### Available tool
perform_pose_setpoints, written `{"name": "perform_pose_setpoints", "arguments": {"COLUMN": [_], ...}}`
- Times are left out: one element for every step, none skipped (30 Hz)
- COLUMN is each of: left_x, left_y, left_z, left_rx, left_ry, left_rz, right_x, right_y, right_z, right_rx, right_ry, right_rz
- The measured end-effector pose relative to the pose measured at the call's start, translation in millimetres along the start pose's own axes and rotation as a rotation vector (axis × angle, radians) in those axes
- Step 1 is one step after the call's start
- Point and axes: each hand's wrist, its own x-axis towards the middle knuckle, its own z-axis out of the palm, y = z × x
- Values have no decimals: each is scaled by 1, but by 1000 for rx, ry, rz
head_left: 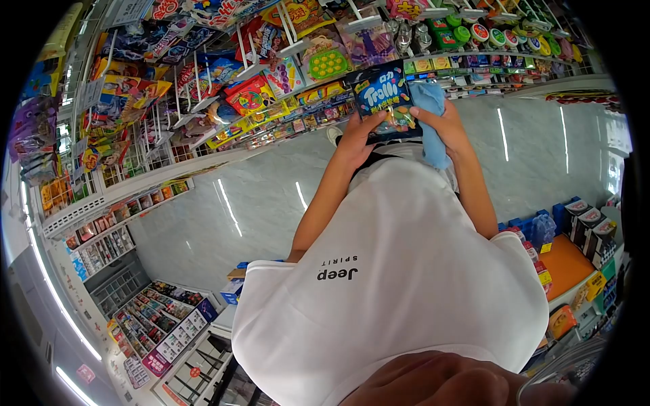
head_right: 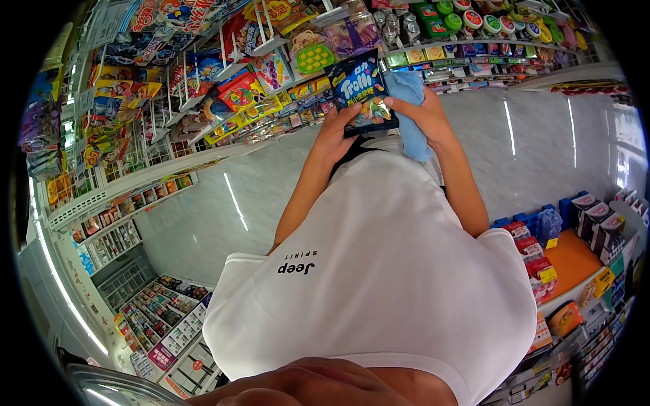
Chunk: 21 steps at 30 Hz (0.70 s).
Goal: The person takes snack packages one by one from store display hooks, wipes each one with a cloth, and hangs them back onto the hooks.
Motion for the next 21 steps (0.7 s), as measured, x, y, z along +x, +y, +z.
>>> {"name": "perform_pose_setpoints", "arguments": {"left_x": [5,15,18,19,19,18,18,19,19,20,21,21,21,20,20,20,19,14,12,16,23], "left_y": [-4,-12,-13,-15,-17,-17,-18,-19,-20,-19,-18,-16,-14,-12,-9,-11,-12,-10,-8,-15,-25], "left_z": [-6,-17,-16,-17,-17,-13,-10,-7,-6,-6,-7,-6,-5,-4,-3,-10,-12,-7,-5,-15,-32], "left_rx": [17,35,52,56,60,64,71,78,85,58,30,2,-47,-95,-143,-268,-258,-248,-238,-309,91], "left_ry": [-40,-81,-121,-111,-101,-91,-63,-36,-8,-13,-18,-23,12,45,79,-93,-112,-131,-149,-156,-199], "left_rz": [33,67,101,112,122,132,136,140,144,113,81,48,6,-37,-79,-72,-91,-109,-127,-144,-31], "right_x": [-1,-1,-2,-3,-4,-4,-4,-4,-6,-10,-12,-12,-13,-16,-18,-15,-14,-13,-11,-9,-5], "right_y": [-1,-2,-5,-8,-10,-12,-14,-16,-16,-17,-17,-15,-14,-13,-10,-4,1,5,6,6,7], "right_z": [0,1,3,5,8,9,10,11,16,22,27,29,33,40,43,40,40,40,39,38,37], "right_rx": [-14,-28,-35,-42,-49,-119,-188,-258,-297,-337,-377,-326,-306,-287,-268,-324,-338,-352,-365,-397,-430], "right_ry": [6,11,8,5,4,6,8,10,22,35,48,-24,-51,-77,-104,-150,-138,-126,-115,-75,-34], "right_rz": [-9,-19,-48,-78,-108,-122,-135,-148,-166,-184,-201,-162,-165,-169,-174,-166,-217,-269,-321,-381,-440]}}
